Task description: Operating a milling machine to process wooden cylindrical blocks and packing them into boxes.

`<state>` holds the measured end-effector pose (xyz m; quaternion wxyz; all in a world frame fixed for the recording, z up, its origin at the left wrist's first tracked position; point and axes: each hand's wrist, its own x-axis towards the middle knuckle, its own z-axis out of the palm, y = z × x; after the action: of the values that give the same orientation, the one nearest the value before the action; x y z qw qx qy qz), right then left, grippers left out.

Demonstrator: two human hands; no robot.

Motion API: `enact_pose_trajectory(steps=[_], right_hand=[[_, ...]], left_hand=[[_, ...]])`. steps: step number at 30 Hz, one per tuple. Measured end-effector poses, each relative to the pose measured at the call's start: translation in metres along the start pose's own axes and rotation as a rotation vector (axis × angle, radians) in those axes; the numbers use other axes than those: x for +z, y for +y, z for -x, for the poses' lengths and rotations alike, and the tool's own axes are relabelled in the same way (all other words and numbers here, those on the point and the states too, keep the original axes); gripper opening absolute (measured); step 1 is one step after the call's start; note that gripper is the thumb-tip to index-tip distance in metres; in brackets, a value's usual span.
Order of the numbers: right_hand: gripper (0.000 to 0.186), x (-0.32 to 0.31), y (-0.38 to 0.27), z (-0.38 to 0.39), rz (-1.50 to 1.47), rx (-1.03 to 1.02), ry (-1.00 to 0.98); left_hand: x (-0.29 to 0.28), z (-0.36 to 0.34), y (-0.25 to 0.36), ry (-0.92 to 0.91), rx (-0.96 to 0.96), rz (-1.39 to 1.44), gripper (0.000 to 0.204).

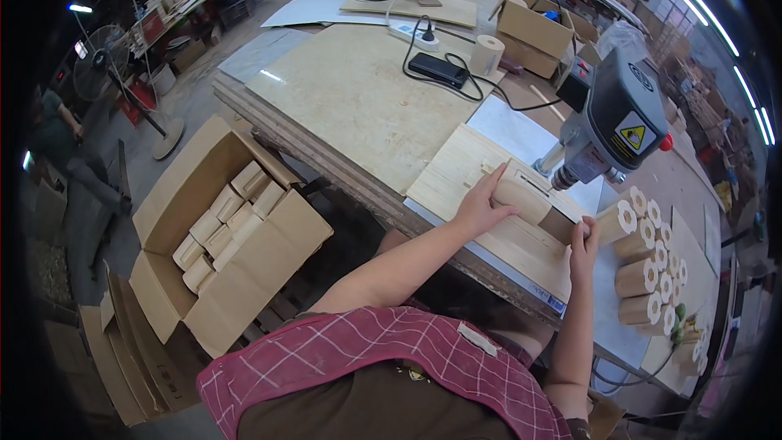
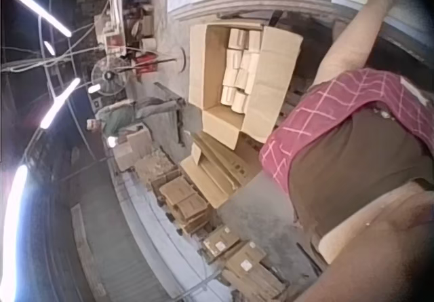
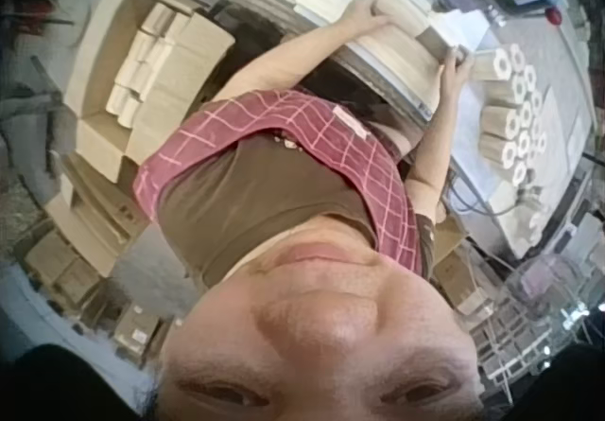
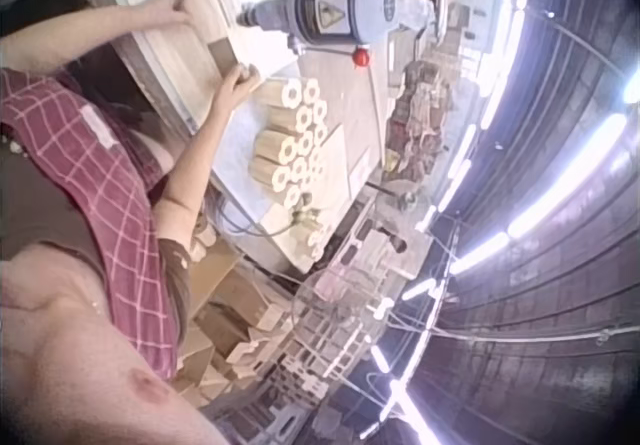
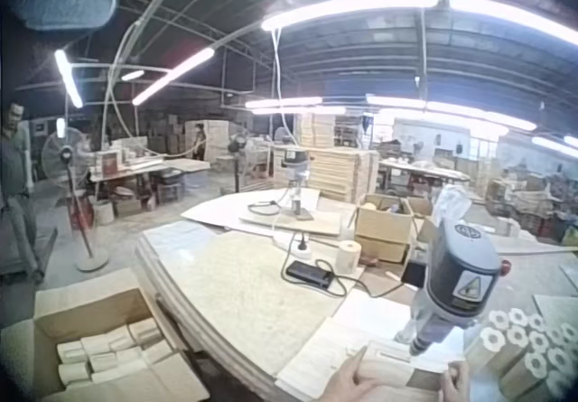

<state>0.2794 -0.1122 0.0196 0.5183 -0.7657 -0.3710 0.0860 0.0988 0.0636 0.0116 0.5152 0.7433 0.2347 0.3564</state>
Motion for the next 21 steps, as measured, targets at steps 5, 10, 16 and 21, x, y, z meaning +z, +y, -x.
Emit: enact_pose_trajectory(steps=[5, 10, 16, 21], right_hand=[[0.046, 0.018, -0.001, 0.015, 0.065, 0.062, 0.115], [0.060, 0.022, -0.016, 0.015, 0.054, 0.198, 0.081], [0.064, 0.016, -0.008, 0.018, -0.067, 0.037, -0.057], [0.064, 0.018, -0.014, 0.019, -0.030, 0.093, -0.024]], left_hand=[[-0.003, 0.003, 0.002, 0.000, -0.016, 0.022, 0.088], [0.000, 0.002, 0.000, 0.000, -0.021, 0.006, 0.088], [-0.001, 0.002, 0.001, -0.027, -0.044, 0.025, 0.088], [0.000, 0.001, -0.002, -0.037, -0.047, 0.035, 0.088]])
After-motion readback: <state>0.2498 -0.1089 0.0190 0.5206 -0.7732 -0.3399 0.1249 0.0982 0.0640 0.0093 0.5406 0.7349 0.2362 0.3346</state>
